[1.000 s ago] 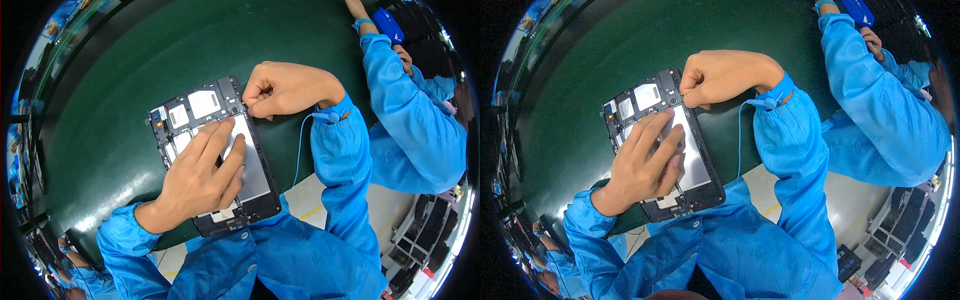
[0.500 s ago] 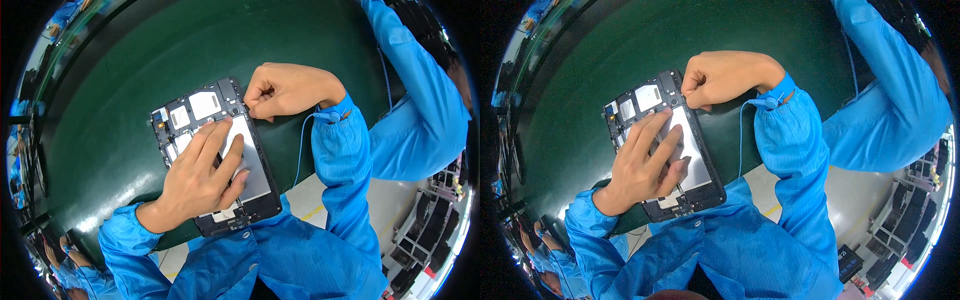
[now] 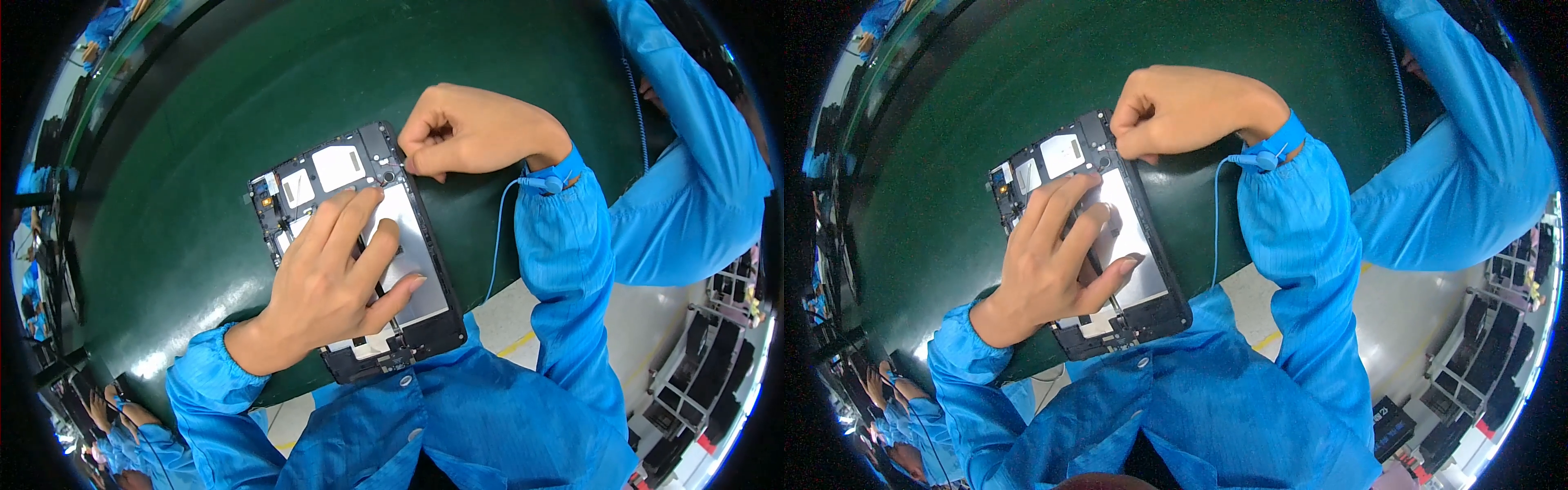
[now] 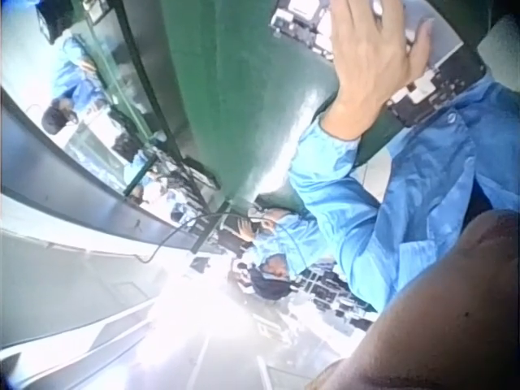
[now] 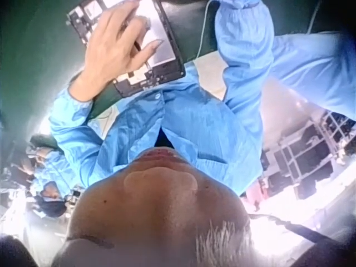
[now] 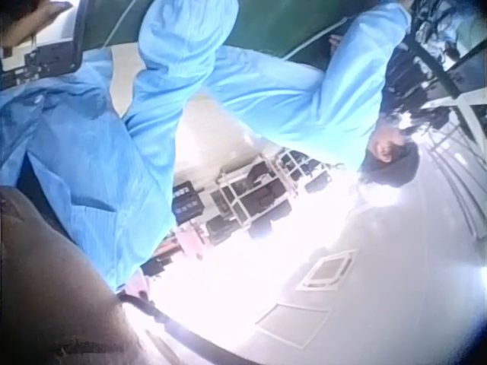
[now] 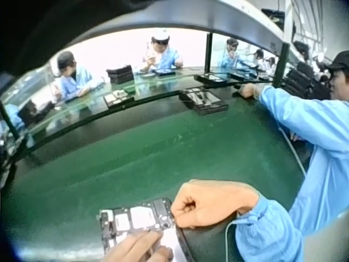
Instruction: The person connects internal ribbon cables and a battery within a tablet housing by hand, using tweezers to manipulate the components.
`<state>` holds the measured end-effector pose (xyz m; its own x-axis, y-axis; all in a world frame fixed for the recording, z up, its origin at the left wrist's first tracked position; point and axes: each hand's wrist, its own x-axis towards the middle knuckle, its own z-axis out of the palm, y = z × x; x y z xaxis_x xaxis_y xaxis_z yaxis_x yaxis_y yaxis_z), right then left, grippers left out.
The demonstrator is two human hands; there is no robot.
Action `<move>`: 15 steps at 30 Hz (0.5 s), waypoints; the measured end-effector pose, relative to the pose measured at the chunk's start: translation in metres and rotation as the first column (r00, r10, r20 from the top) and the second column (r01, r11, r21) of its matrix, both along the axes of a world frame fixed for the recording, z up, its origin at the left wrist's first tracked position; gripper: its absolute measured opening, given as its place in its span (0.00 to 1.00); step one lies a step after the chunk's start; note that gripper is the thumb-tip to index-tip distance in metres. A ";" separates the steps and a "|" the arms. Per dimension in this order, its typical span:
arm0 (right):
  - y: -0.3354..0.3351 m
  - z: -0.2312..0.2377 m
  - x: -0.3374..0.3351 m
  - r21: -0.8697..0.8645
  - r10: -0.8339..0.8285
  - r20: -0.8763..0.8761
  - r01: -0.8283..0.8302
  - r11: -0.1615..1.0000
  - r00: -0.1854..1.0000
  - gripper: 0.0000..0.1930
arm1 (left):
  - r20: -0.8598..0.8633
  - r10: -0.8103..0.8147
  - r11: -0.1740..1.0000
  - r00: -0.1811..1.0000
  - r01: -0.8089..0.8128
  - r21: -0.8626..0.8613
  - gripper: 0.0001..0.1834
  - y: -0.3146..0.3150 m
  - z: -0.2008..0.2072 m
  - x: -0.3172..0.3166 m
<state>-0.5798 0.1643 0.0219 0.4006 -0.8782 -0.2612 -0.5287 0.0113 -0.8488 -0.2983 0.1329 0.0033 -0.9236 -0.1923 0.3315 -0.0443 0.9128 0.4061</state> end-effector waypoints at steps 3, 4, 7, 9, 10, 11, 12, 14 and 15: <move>-0.002 -0.006 0.003 -0.095 -0.097 0.009 0.097 0.991 0.995 0.15 | -0.014 0.014 0.998 1.000 -0.015 -0.060 0.28 -0.003 0.001 -0.002; -0.002 -0.011 0.004 -0.144 -0.130 0.017 0.131 0.981 0.991 0.13 | -0.033 0.001 0.997 0.999 -0.003 -0.073 0.28 -0.004 0.002 -0.004; -0.003 -0.014 0.006 -0.172 -0.158 0.039 0.162 0.972 0.987 0.12 | -0.056 -0.004 0.997 0.998 0.000 -0.081 0.27 -0.005 -0.001 -0.003; -0.004 -0.013 0.006 -0.152 -0.158 0.054 0.164 0.975 0.986 0.12 | -0.060 0.002 0.997 0.998 -0.006 -0.076 0.26 -0.006 -0.004 -0.002; -0.005 -0.011 0.005 -0.126 -0.129 0.033 0.132 0.983 0.991 0.13 | -0.061 -0.003 0.998 0.998 -0.001 -0.063 0.26 -0.006 -0.004 -0.002; -0.006 -0.011 0.004 -0.099 -0.099 0.013 0.100 0.990 0.995 0.14 | -0.063 -0.007 0.999 0.998 0.004 -0.049 0.26 -0.006 -0.005 -0.002; -0.005 -0.010 0.004 -0.099 -0.104 0.013 0.105 0.990 0.994 0.14 | -0.063 -0.012 0.999 0.998 0.009 -0.049 0.26 -0.006 -0.004 -0.002; -0.005 -0.010 0.005 -0.149 -0.115 -0.007 0.113 0.982 0.993 0.13 | -0.065 -0.011 0.997 0.998 0.007 -0.071 0.25 -0.006 -0.003 -0.003; -0.006 -0.011 0.006 -0.149 -0.118 -0.006 0.115 0.982 0.993 0.13 | -0.064 -0.014 0.997 0.998 0.009 -0.070 0.25 -0.007 -0.001 -0.004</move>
